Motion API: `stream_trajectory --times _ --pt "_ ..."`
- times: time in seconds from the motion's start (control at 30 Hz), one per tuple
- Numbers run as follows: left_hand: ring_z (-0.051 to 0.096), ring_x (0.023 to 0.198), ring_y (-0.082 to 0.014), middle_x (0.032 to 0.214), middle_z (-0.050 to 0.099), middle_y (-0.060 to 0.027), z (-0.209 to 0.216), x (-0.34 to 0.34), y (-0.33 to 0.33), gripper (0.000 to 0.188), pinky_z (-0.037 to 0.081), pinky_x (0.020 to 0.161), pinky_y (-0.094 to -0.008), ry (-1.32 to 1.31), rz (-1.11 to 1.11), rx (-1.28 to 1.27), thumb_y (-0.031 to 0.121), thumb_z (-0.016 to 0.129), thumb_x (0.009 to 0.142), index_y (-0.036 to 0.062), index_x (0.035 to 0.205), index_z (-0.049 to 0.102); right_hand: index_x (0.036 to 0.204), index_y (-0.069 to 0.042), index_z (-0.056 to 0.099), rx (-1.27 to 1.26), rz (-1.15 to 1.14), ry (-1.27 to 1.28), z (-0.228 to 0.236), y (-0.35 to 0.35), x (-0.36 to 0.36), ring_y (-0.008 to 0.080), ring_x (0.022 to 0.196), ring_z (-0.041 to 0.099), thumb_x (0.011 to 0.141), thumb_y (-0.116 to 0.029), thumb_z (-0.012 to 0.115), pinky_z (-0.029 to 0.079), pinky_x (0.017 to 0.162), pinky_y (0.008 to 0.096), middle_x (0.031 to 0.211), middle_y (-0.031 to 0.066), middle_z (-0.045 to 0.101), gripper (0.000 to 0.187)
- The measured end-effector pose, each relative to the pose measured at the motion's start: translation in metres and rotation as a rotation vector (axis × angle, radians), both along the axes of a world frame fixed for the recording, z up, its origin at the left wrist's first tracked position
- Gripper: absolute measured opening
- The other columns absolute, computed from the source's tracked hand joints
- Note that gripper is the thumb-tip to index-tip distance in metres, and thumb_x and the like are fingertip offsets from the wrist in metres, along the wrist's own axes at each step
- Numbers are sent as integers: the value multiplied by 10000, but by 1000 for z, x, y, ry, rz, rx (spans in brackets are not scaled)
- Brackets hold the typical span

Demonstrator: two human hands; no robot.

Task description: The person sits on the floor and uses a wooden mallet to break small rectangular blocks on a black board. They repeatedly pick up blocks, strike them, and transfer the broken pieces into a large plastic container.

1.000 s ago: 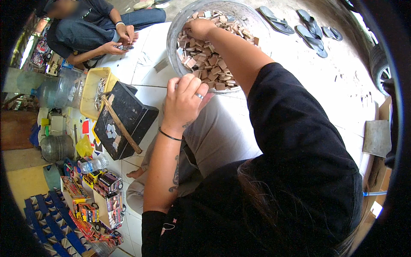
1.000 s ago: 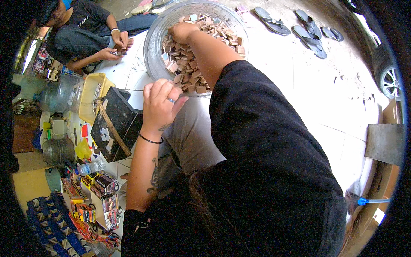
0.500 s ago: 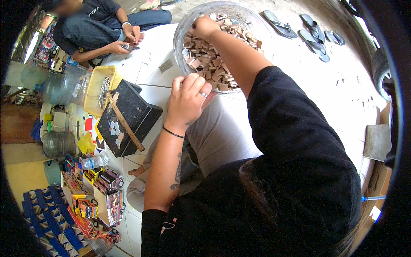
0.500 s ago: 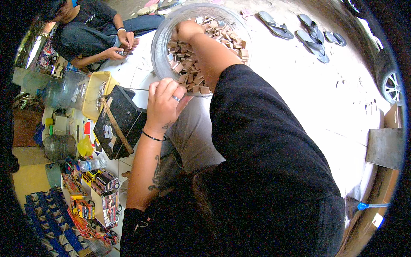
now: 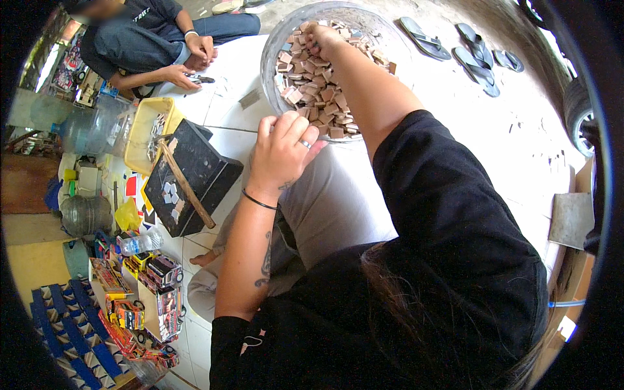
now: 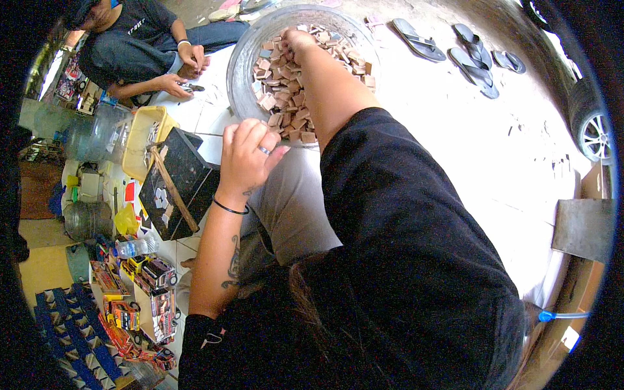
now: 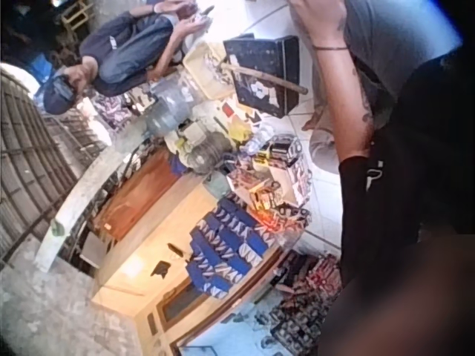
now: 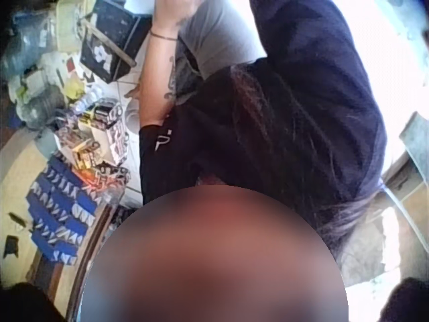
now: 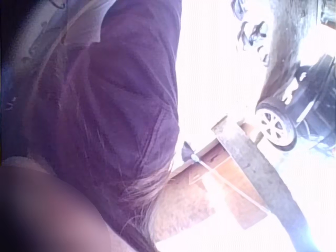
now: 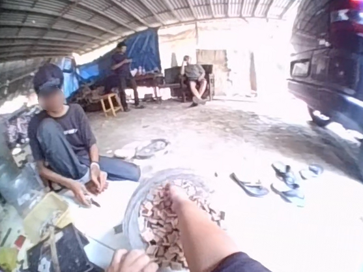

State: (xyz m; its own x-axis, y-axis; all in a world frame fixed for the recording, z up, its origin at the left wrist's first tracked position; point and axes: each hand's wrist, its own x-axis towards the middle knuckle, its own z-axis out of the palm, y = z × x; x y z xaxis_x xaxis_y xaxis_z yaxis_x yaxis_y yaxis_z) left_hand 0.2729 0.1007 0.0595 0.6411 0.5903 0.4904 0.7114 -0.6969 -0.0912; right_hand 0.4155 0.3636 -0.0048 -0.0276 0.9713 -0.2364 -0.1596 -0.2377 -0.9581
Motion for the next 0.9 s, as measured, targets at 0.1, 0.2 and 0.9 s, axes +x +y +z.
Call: stream_trajectory --times 0.1,0.2,0.9 --pt "513 1022 -206 952 558 -32 -2 0 0 230 365 853 -389 -27 -10 2 295 639 809 103 904 554 1055 -120 697 372 70 -1030 -4 3 -20 291 910 659 805 -310 583 499 856 376 1048 137 677 335" --pt "512 1025 -209 949 556 -31 -3 0 0 219 367 855 -396 -25 -1 3 282 638 809 103 902 553 1005 -86 703 384 129 -1211 -1 1 -38 318 982 640 790 -332 590 499 862 398 1053 182 661 345" --pt "514 996 -237 920 544 -45 0 4 -2 227 365 841 -396 -64 -27 19 289 663 777 94 857 581 946 -33 705 698 585 -1334 26 -38 -36 283 919 668 821 -231 552 525 782 382 991 157 687 280"
